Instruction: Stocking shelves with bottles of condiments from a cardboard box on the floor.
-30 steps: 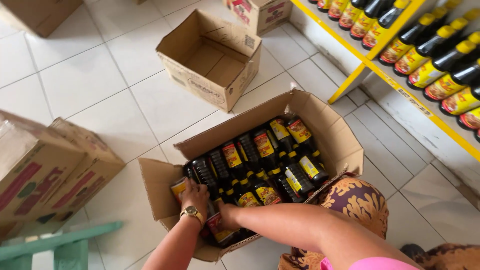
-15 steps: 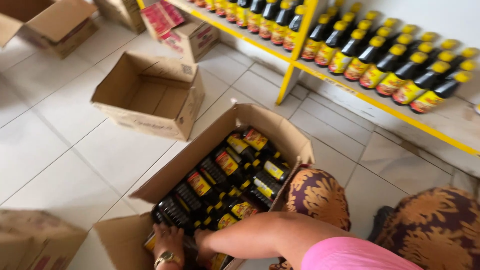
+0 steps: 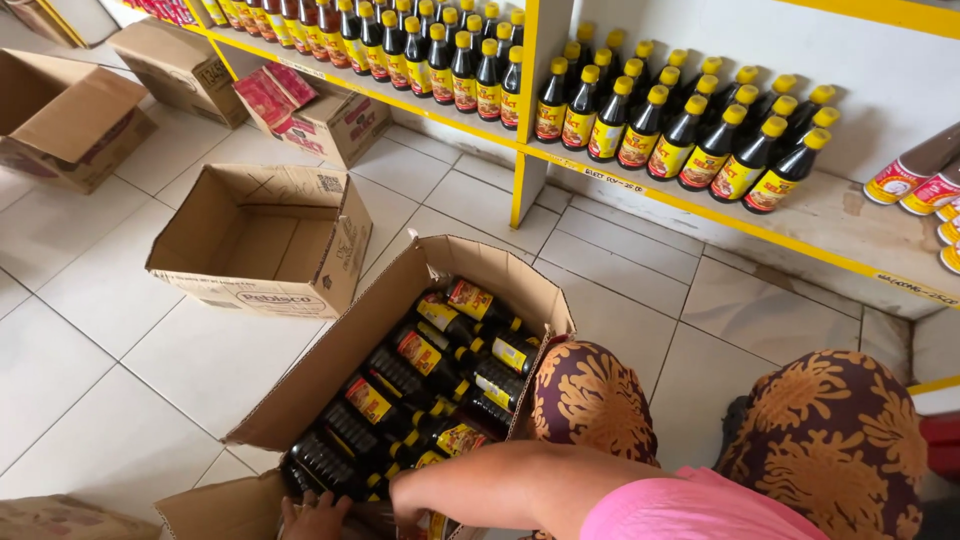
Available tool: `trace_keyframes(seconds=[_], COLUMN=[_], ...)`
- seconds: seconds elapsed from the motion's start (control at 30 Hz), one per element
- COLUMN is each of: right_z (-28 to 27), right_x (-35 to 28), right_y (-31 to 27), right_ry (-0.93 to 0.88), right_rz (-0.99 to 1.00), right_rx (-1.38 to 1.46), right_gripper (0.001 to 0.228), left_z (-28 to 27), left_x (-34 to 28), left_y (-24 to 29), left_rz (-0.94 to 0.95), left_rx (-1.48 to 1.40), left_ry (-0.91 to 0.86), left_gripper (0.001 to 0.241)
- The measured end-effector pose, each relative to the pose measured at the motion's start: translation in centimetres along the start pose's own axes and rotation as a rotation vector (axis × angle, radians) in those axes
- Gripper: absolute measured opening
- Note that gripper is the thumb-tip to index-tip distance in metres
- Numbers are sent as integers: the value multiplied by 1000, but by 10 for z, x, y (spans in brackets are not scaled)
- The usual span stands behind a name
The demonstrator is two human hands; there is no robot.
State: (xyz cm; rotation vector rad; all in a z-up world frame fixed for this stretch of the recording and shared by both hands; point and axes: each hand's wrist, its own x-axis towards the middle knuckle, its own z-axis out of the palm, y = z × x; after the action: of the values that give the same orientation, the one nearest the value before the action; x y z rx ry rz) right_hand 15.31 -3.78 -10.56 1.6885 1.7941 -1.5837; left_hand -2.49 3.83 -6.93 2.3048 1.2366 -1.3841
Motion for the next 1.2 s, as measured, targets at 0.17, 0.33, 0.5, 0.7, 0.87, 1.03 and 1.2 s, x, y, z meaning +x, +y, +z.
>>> trace_keyframes(seconds=[0.17,0.33,0.5,0.7,0.87,1.03,1.2], right_z=[-26,-87,-134,-174,-220,-259,-270], right_x=[29,9,-44,-125,-202,-280,-365], right_y=[25,37,61,52,75,135,203], right_ry=[-6,-2,64,243,481,641,878], right_rz=[-29,-56,-160,-462,-579,-706,-541], right_rx=[27,53,133,552,577,621,771], right_gripper=[96,102,104,104,103,89,91], left_z=[15,35,64,-25,-149,-273,-360], left_x=[6,23,95,35,-49,-111,-97], left_y=[0,-2,3,20,59,116,211], left_rz=[-13,54,501,583,751,868,992], left_rx=[-155,-569,-1585,-1750,-1968,-1755,-1482], left_ry=[-43,359,288,532,486,445,460], left_gripper=[62,40,57,75,74,62,65])
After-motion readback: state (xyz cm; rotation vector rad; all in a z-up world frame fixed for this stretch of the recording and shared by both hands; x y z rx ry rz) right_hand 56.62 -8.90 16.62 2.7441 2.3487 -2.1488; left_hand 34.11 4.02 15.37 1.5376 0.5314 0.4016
